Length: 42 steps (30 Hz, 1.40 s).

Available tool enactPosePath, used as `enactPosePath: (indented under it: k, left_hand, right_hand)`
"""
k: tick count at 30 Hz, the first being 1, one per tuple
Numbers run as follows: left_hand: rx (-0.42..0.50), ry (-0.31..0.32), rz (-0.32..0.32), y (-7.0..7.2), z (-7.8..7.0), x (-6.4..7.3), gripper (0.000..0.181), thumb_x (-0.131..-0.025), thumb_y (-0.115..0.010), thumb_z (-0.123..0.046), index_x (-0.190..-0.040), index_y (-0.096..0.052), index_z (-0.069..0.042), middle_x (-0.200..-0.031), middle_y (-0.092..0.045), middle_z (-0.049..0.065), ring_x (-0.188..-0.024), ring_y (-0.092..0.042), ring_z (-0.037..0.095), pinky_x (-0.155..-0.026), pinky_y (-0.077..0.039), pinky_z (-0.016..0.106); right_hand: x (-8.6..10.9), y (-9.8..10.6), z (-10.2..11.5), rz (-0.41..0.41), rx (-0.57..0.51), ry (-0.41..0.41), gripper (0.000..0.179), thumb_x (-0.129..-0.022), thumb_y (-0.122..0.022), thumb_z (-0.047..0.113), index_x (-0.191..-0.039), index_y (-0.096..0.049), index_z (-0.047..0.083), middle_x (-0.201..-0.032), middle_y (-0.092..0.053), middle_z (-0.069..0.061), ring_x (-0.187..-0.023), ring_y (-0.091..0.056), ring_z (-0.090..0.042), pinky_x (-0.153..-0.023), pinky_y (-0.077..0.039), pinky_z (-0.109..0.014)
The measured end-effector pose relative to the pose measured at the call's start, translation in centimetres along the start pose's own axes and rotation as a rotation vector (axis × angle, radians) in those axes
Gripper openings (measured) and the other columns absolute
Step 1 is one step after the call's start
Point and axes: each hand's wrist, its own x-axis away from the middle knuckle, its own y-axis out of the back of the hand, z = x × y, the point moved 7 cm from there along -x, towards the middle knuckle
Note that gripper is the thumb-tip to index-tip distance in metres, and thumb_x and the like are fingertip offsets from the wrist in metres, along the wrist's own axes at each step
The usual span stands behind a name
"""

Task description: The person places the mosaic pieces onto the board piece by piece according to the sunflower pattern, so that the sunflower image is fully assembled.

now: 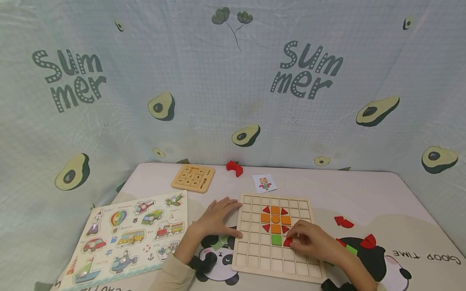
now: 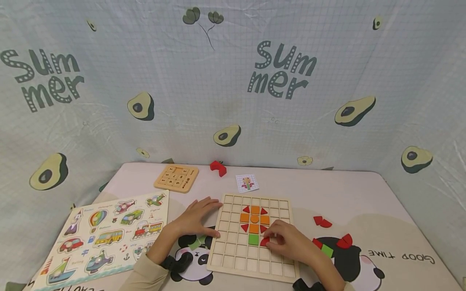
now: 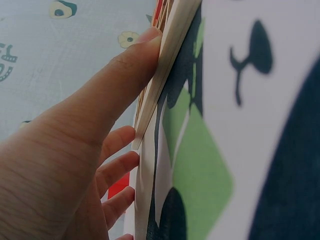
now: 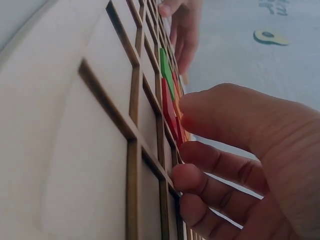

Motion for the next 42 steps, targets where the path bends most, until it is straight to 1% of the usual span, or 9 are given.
enactPosePath:
  k: [3,6,14,19,22,28,31,37,42]
  left_hand:
    - [-0.001,-0.002,-0.001,0.0,0.0,0.0,0.087,-0.07,-0.081,-0.054,-0.143,-0.048,-0.018,-0.149,-0.043,0.004,-0.145,-0.026,0.033,-0.118,-0.014,0.06]
    - [-0.005,-0.003,-0.001,-0.1,0.0,0.0,0.087,-0.07,-0.081,-0.055,-0.143,-0.048,-0.018,-0.149,-0.043,0.004,-0.145,-0.026,0.033,-0.118,-0.014,0.06]
    - [-0.007,-0.002,0.001,0.0,0.0,-0.1,0.087,-0.071,-0.081,-0.054,-0.143,-0.048,-0.018,-0.149,-0.043,0.004,-0.145,-0.026,0.033,-0.118,-0.013,0.06]
    - [-0.007,-0.008,-0.003,0.0,0.0,-0.1,0.088,-0.07,-0.081,-0.054,-0.143,-0.048,-0.018,-0.149,-0.043,0.004,-0.145,-0.026,0.034,-0.118,-0.014,0.06]
    - [-0.013,-0.012,-0.01,0.0,0.0,0.0,0.088,-0.07,-0.081,-0.054,-0.143,-0.048,-0.018,-0.148,-0.043,0.004,-0.144,-0.027,0.034,-0.117,-0.015,0.061]
    - [-0.018,-0.014,-0.018,0.1,0.0,0.0,0.088,-0.069,-0.082,-0.055,-0.143,-0.049,-0.018,-0.148,-0.044,0.004,-0.144,-0.028,0.034,-0.117,-0.015,0.062]
    - [-0.02,-0.014,-0.02,0.1,0.0,0.0,0.088,-0.069,-0.082,-0.055,-0.142,-0.049,-0.018,-0.148,-0.044,0.004,-0.144,-0.028,0.034,-0.117,-0.015,0.061]
    - [-0.02,-0.012,-0.019,0.0,0.0,0.0,0.088,-0.069,-0.081,-0.055,-0.143,-0.049,-0.018,-0.148,-0.044,0.004,-0.144,-0.028,0.034,-0.117,-0.015,0.061]
    - [-0.011,-0.009,-0.019,0.0,0.0,0.0,0.088,-0.069,-0.082,-0.054,-0.142,-0.049,-0.018,-0.148,-0.044,0.004,-0.144,-0.028,0.034,-0.117,-0.015,0.061]
  right_hand:
    - [0.3,0.4,-0.1,-0.023,-0.022,0.027,0.01,-0.091,-0.069,0.02,-0.101,-0.068,0.018,-0.092,-0.058,0.008,-0.073,-0.05,-0.003,-0.059,-0.047,-0.018]
    - [0.6,1.2,0.1,-0.052,-0.001,0.081,0.009,-0.092,-0.069,0.017,-0.1,-0.067,0.015,-0.091,-0.059,0.006,-0.073,-0.05,-0.001,-0.059,-0.049,-0.019]
    - [1.4,3.8,-0.5,-0.149,0.065,0.063,0.01,-0.089,-0.071,0.013,-0.099,-0.068,0.011,-0.091,-0.063,0.0,-0.074,-0.052,0.0,-0.061,-0.051,-0.019]
    - [2.3,5.6,-0.6,-0.234,0.089,0.14,0.016,-0.085,-0.071,0.0,-0.099,-0.067,0.008,-0.092,-0.063,-0.002,-0.072,-0.053,-0.002,-0.056,-0.05,-0.02]
    - [2.7,6.5,-1.0,-0.276,0.122,0.156,0.017,-0.085,-0.071,-0.003,-0.098,-0.067,0.007,-0.092,-0.063,-0.001,-0.071,-0.052,-0.001,-0.054,-0.049,-0.021]
    - [3.6,7.7,-2.4,-0.375,0.219,0.133,0.018,-0.081,-0.074,-0.002,-0.093,-0.069,0.01,-0.087,-0.062,0.005,-0.067,-0.047,0.002,-0.05,-0.042,-0.02]
    - [3.9,8.2,-3.2,-0.408,0.25,0.098,0.019,-0.078,-0.076,-0.004,-0.091,-0.07,0.01,-0.086,-0.062,0.006,-0.068,-0.047,0.002,-0.052,-0.044,-0.019]
    - [4.6,8.8,-4.9,-0.43,0.28,-0.043,0.018,-0.078,-0.077,-0.001,-0.089,-0.07,0.011,-0.084,-0.062,0.004,-0.07,-0.049,0.004,-0.056,-0.049,-0.02]
    - [4.9,8.9,-5.9,-0.43,0.347,-0.098,0.019,-0.076,-0.079,-0.001,-0.086,-0.07,0.012,-0.087,-0.059,0.003,-0.069,-0.046,-0.002,-0.057,-0.048,-0.022]
